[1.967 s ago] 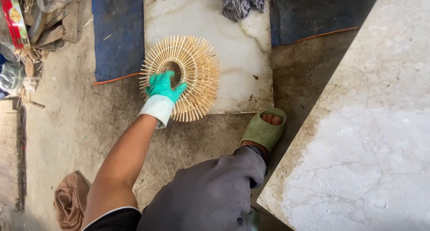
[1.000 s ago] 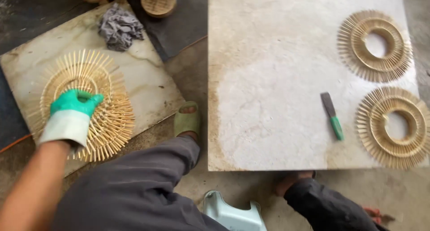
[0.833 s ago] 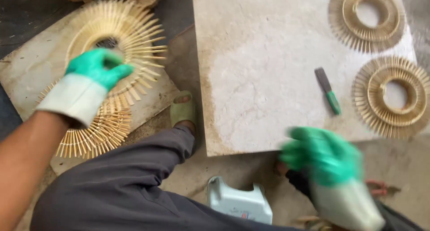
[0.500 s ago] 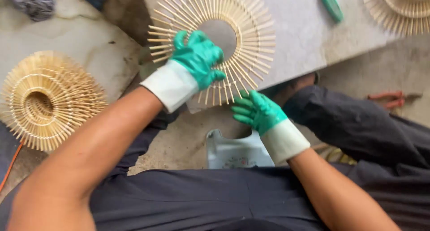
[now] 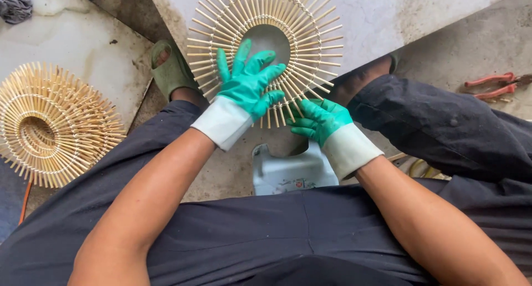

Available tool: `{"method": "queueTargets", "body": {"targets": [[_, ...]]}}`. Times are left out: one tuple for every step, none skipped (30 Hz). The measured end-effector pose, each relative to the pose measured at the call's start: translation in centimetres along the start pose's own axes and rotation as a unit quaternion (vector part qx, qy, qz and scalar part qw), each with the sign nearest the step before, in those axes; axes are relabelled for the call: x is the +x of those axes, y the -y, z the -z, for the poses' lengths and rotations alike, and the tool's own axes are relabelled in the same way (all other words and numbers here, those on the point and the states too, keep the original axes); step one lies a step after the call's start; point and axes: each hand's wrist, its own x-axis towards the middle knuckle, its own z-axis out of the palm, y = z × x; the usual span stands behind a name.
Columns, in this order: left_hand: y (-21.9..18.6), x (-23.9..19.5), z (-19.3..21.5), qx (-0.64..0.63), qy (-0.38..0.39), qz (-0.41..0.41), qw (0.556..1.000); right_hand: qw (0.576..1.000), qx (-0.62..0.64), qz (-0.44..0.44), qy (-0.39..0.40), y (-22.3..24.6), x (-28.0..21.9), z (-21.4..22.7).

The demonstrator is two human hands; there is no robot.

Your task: The person picks up a bamboo frame, places it on a table, and scrapes the inner rim with a small blade before repeating the process with a second frame.

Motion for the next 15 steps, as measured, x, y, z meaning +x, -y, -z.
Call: {"method": "queueTargets", "body": {"targets": [[-0.1, 0.1, 0.1, -0.003, 0.008, 0.002, 1.000, 1.000, -0.026, -0.006, -0.015, 0.3, -0.4, 0.0], [0.0, 0.0, 0.1, -0.003, 0.008, 0.001, 1.000, 1.000, -0.026, -0.005, -0.016, -0.3, 0.3, 0.8], [0.2, -0.1, 0.1, 0.000, 0.009, -0.004, 1.000, 1.000, -0.022, 0.005, -0.016, -0.9, 1.1, 1.5], [0.3, -0.1, 0.1, 0.004, 0.009, -0.009, 1.000, 1.000, -0.018, 0.016, -0.016, -1.4, 1.8, 2.3], [0.4, 0.0, -0.1, 0.004, 0.009, -0.011, 1.000, 1.000, -0.017, 0.017, -0.016, -1.1, 1.9, 2.4], [0.5, -0.1, -0.2, 0.005, 0.007, -0.015, 1.000, 1.000, -0.007, 0.023, -0.005, -1.1, 1.8, 2.4], [0.6, -0.2, -0.3, 0.007, 0.005, -0.019, 1.000, 1.000, 0.004, 0.029, 0.006, -1.0, 1.7, 2.5], [0.7, -0.3, -0.5, 0.007, 0.005, -0.020, 1.000, 1.000, 0.005, 0.030, 0.006, -0.7, 1.4, 2.3], [0.8, -0.4, -0.7, 0.011, 0.003, -0.027, 1.000, 1.000, -0.008, 0.027, 0.011, -0.4, 1.0, 2.1], [1.0, -0.4, -0.7, 0.015, -0.002, -0.035, 0.999, 0.999, -0.022, 0.026, 0.016, 0.0, 0.8, 1.8], [1.0, -0.2, -0.8, 0.017, -0.004, -0.036, 0.999, 0.999, -0.022, 0.028, 0.017, 0.3, 0.3, 1.6], [1.1, -0.3, -0.9, 0.028, 0.001, -0.040, 0.999, 0.999, -0.021, 0.025, 0.025, 0.5, -0.1, 1.3], [1.1, -0.4, -0.9, 0.039, 0.006, -0.045, 0.998, 0.999, -0.021, 0.022, 0.033, 0.6, -0.5, 1.0], [1.2, -0.2, -0.5, 0.042, 0.003, -0.043, 0.998, 0.999, -0.022, 0.024, 0.036, 0.5, -0.2, 1.1], [1.2, -0.1, -0.2, 0.052, 0.017, -0.043, 0.998, 0.999, -0.033, 0.017, 0.032, 0.3, 0.1, 1.2]]}}
